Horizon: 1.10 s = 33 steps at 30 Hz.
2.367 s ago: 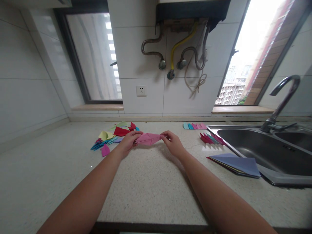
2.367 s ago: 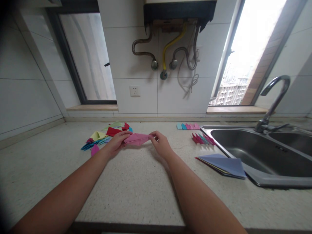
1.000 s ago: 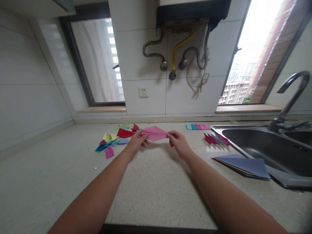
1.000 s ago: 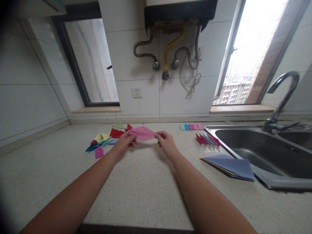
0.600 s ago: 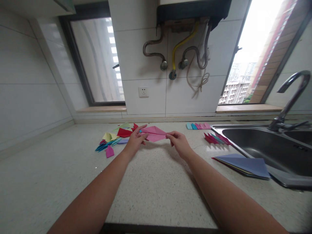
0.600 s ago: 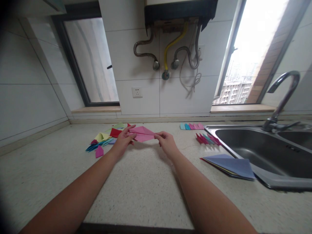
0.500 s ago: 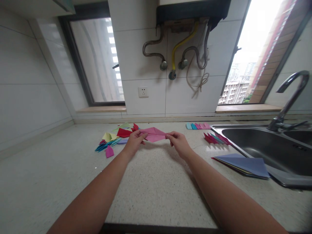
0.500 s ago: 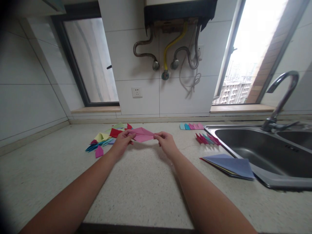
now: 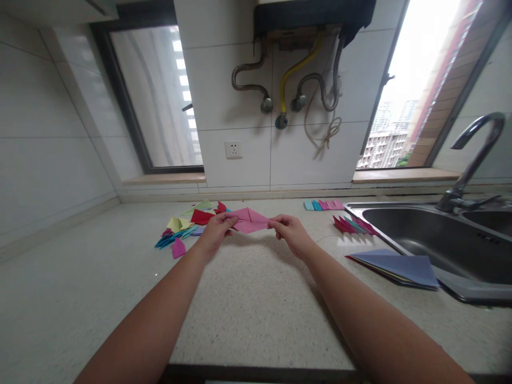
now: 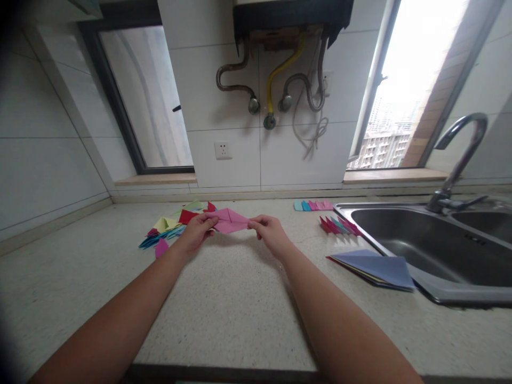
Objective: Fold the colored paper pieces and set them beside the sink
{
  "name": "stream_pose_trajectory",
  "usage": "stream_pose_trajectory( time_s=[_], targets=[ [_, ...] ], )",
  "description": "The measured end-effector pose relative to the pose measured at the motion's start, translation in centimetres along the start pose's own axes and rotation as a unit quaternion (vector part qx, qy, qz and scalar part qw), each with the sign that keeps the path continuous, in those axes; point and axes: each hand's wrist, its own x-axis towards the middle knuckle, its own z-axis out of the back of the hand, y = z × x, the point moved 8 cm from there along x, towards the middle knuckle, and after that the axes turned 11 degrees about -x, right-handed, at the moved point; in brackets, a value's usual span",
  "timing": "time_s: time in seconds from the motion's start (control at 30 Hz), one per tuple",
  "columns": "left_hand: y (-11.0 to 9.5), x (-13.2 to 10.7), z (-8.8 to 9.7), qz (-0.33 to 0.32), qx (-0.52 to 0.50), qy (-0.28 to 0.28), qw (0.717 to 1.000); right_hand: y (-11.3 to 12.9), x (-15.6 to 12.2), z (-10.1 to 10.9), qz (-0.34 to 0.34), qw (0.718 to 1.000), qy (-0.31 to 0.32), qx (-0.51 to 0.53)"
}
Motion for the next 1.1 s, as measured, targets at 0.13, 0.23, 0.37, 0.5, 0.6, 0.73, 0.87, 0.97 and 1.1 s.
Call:
stream_pose_trajectory(
  time_s=[0.13, 0.23, 0.37, 0.5, 0.6, 0.73, 0.87, 0.97, 1.1],
  targets=[
    [-0.4, 0.1, 0.0, -0.018, 0.025, -0.007, 1.0, -0.5, 0.3, 0.5, -0.013, 0.999, -0.038, -0.036],
    [-0.8, 0.2, -0.1, -0.041, 0.052, -0.009, 0.998, -0.4, 0.4, 0.7, -0.017, 0.996, -0.064, -0.052],
    [-1.3, 0.3, -0.1, -0.074, 0.084, -0.012, 0.994, -0.2, 0.4, 0.7, -0.014, 0.994, -0.091, -0.06],
    [-1.7, 0.1, -0.4, -0.091, 0.1, -0.008, 0.991, -0.1, 0.4, 0.6, -0.003, 0.993, -0.105, -0.059],
    [-2.0, -0.1, -0.7, -0.098, 0.1, -0.004, 0.99, -0.2, 0.4, 0.7, 0.0, 0.993, -0.111, -0.051],
    [-2.2, -0.3, -1.0, -0.1, 0.103, 0.003, 0.99, -0.2, 0.4, 0.7, 0.01, 0.993, -0.11, -0.043],
    [-2.0, -0.2, -0.8, -0.093, 0.093, -0.001, 0.991, 0.0, 0.2, 0.8, 0.007, 0.992, -0.114, -0.045],
    [-1.5, -0.1, -0.5, -0.08, 0.078, -0.002, 0.994, 0.0, 0.1, 0.6, -0.002, 0.994, -0.099, -0.045],
    [-0.9, 0.0, -0.6, -0.061, 0.066, 0.017, 0.996, 0.0, 0.0, 0.5, -0.001, 0.996, -0.081, -0.038]
  ],
)
